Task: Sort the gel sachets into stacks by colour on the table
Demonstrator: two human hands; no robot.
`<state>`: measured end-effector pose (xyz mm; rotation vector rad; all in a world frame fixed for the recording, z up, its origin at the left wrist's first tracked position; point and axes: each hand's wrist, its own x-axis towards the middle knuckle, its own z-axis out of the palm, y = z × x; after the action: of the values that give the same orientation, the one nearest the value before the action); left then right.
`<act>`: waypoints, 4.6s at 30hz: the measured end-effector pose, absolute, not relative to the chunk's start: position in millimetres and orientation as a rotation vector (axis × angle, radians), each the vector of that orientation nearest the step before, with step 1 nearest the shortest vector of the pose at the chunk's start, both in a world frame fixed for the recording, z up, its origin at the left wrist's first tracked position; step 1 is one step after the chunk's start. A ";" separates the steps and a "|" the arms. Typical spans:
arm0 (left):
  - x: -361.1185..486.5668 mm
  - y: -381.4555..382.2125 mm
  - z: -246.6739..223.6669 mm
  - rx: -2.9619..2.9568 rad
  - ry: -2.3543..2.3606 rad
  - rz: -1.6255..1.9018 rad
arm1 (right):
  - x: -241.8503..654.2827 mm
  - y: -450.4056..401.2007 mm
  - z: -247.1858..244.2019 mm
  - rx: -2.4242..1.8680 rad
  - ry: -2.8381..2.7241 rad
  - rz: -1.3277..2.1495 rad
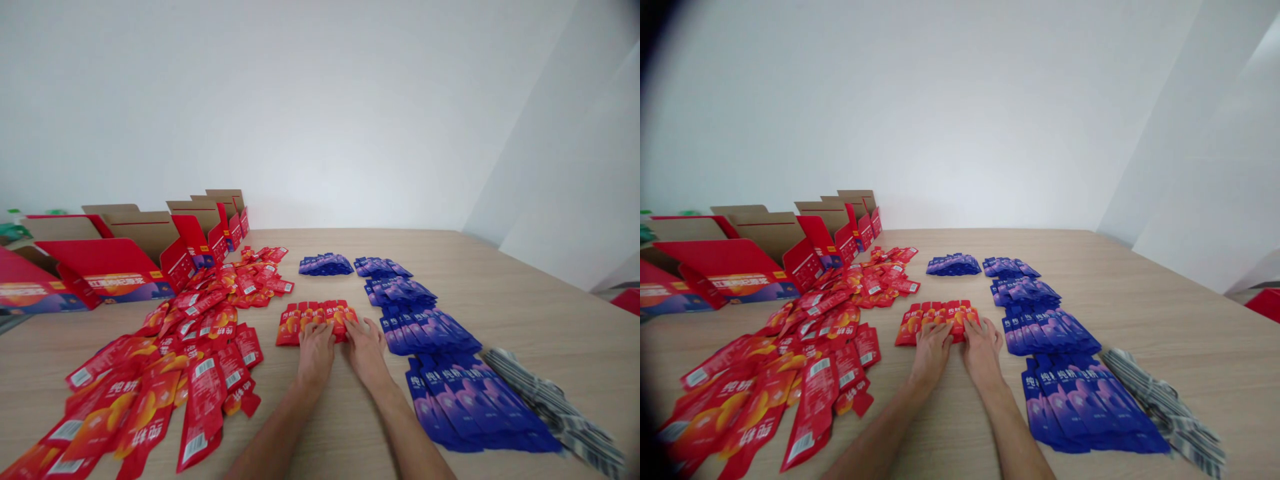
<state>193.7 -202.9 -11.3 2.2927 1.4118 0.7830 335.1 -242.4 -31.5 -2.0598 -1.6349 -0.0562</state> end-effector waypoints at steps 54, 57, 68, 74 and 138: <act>54.4 -193.9 10.0 2.201 2.144 0.288 | 196.8 -243.5 -12.2 -1.616 -1.878 0.099; 54.7 -189.9 11.8 2.167 2.150 0.335 | 199.5 -242.6 -12.3 -1.616 -1.864 0.087; 26.7 -175.5 18.4 1.891 2.198 0.551 | 195.3 -237.9 -11.1 -1.590 -1.832 0.133; 19.1 -169.1 2.7 1.627 1.936 0.944 | 195.7 -231.7 -13.7 -1.413 -1.751 0.137; 76.0 -194.9 2.6 1.173 1.060 1.032 | 238.2 -242.9 8.2 -1.409 -1.149 0.746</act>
<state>76.0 -194.9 2.6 1.1728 1.0596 1.0315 238.2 -242.9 8.2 -1.4089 -1.1495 0.7458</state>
